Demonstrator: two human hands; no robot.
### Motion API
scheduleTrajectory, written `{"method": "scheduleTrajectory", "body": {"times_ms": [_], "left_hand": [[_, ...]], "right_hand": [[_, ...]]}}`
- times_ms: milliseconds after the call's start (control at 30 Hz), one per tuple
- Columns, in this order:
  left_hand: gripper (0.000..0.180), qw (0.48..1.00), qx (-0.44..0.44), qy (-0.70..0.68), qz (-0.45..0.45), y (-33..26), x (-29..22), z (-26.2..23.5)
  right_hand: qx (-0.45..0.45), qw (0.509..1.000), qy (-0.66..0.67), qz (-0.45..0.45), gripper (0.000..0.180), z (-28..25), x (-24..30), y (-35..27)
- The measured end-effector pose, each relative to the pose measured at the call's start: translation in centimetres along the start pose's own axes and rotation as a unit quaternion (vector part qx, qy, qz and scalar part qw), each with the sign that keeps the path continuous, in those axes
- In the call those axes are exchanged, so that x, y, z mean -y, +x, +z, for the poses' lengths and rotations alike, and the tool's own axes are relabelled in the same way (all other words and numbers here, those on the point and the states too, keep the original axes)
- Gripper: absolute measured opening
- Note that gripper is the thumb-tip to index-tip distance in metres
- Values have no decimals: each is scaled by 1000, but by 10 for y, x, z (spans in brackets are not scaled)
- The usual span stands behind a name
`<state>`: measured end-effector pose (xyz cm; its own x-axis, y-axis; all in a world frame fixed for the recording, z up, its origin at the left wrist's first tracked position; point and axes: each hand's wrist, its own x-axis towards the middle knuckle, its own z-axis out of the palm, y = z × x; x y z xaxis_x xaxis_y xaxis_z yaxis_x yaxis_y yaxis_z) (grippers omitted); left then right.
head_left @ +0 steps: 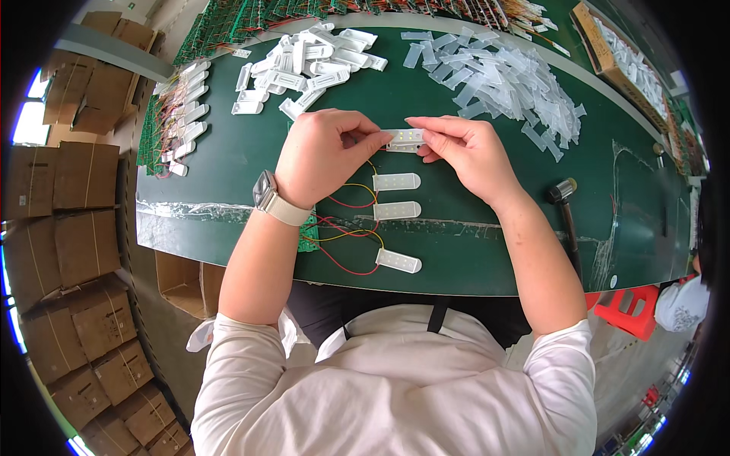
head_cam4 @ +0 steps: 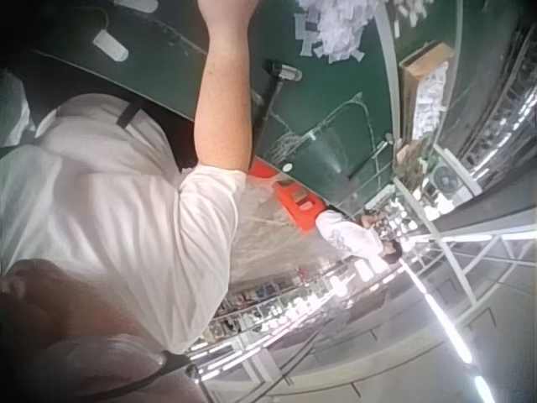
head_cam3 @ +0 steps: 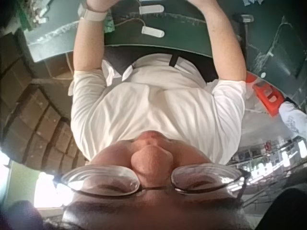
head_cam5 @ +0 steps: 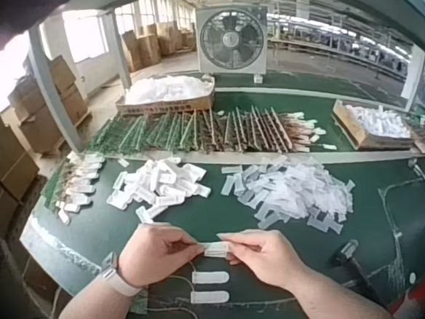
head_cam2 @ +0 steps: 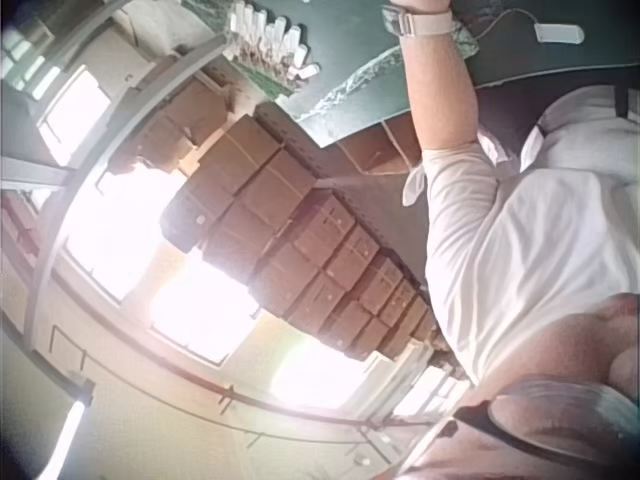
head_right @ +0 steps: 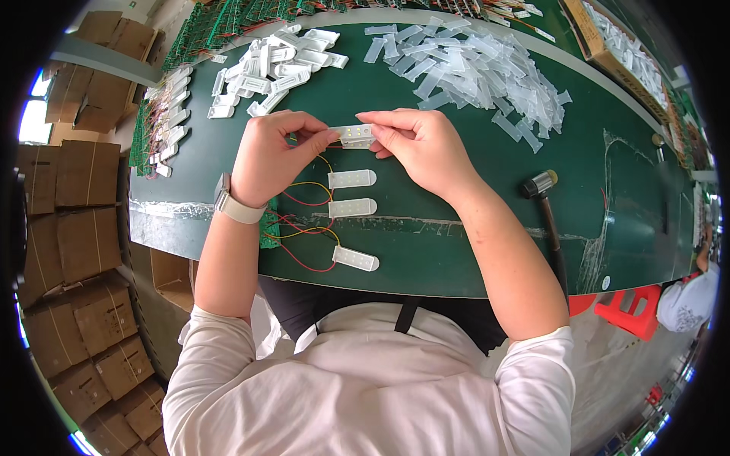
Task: Manually placing small LED modules onto a PCB strip and using a small hammer to secure them into place.
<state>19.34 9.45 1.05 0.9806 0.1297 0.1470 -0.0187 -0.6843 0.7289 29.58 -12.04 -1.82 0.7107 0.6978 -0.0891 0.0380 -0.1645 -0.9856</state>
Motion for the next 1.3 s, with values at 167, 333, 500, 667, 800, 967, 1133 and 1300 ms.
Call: {"method": "scheduleTrajectory", "body": {"times_ms": [167, 333, 500, 667, 800, 967, 1133, 1300], "left_hand": [[16, 1000, 20, -9, -6, 0, 0, 4], [16, 1000, 12, 24, -6, 2, 0, 6], [18, 1000, 0, 1, -16, 2, -1, 7], [19, 998, 16, -45, -49, 2, 4, 7], [20, 995, 31, -73, -61, 2, 2, 8], [19, 993, 52, -85, -63, 0, 1, 9], [19, 990, 66, -106, -69, 0, -2, 8], [16, 987, 81, -126, -60, -1, -1, 9]], "right_hand": [[36, 997, 63, -2, 31, -6, -5, 0], [46, 993, 111, -6, 32, -6, -3, 1], [28, 996, 73, -44, 32, -3, 0, -1], [26, 991, 121, -45, 30, 4, -2, -5], [-12, 995, 81, -62, 29, 10, -8, -5], [-26, 992, 116, -51, 24, 10, -4, -6], [-18, 993, 101, -60, 22, 9, -3, -6], [17, 995, 100, -17, 20, 14, 1, -7]]}}
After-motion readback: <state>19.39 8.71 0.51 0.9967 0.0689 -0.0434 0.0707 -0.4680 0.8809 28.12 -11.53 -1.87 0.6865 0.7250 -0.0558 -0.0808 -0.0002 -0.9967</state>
